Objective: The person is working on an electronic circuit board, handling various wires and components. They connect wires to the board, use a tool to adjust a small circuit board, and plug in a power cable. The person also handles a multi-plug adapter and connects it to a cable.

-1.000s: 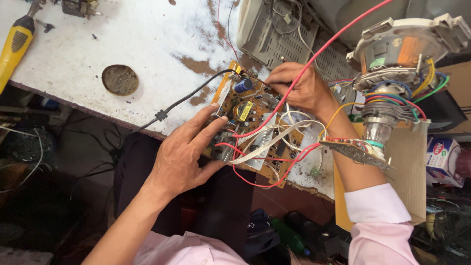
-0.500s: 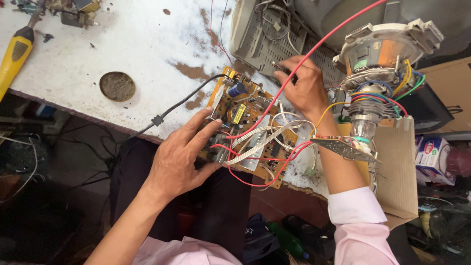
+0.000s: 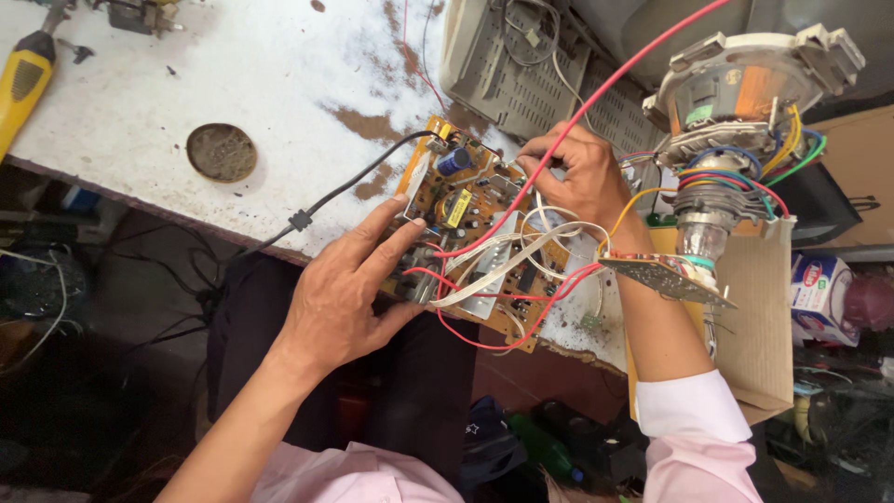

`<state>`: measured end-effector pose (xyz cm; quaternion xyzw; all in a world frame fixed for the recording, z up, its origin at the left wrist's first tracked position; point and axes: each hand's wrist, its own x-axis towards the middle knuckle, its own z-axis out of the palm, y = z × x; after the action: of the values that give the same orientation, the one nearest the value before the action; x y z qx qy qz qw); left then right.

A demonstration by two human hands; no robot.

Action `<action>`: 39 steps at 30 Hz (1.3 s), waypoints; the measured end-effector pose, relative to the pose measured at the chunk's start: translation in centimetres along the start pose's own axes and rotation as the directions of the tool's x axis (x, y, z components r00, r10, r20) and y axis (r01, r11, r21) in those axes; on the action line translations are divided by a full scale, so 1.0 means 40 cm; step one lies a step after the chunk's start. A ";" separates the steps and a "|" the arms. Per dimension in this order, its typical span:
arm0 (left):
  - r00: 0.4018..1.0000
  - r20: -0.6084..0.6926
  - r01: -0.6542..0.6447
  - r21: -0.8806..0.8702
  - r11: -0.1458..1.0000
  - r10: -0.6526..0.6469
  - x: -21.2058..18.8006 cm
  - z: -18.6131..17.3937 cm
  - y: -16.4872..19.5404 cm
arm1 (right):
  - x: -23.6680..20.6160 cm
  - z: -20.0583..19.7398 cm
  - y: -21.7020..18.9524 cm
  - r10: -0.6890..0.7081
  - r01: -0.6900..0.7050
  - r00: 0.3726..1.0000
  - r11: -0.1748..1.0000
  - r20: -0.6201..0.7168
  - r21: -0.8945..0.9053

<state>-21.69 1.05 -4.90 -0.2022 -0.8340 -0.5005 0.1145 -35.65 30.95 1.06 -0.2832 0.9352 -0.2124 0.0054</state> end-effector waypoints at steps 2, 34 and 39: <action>1.000 -0.005 -0.006 -0.007 1.000 0.006 0.002 -0.002 -0.001 | 0.011 0.007 0.003 -0.024 0.024 1.000 0.999 0.020 -0.022; 0.997 -0.021 -0.079 0.057 0.995 0.081 -0.071 0.021 0.030 | -0.181 -0.010 -0.031 -0.142 0.138 0.964 0.990 -0.222 -0.037; 0.998 0.005 -0.067 0.071 0.995 0.067 -0.104 0.046 0.045 | -0.460 -0.017 -0.157 0.145 -0.120 0.897 0.989 -0.418 0.085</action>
<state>-17.13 2.50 -5.97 -0.2265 -0.8441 -0.4663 0.1369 -16.98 36.28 2.16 -0.1659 0.9248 -0.2942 -0.1750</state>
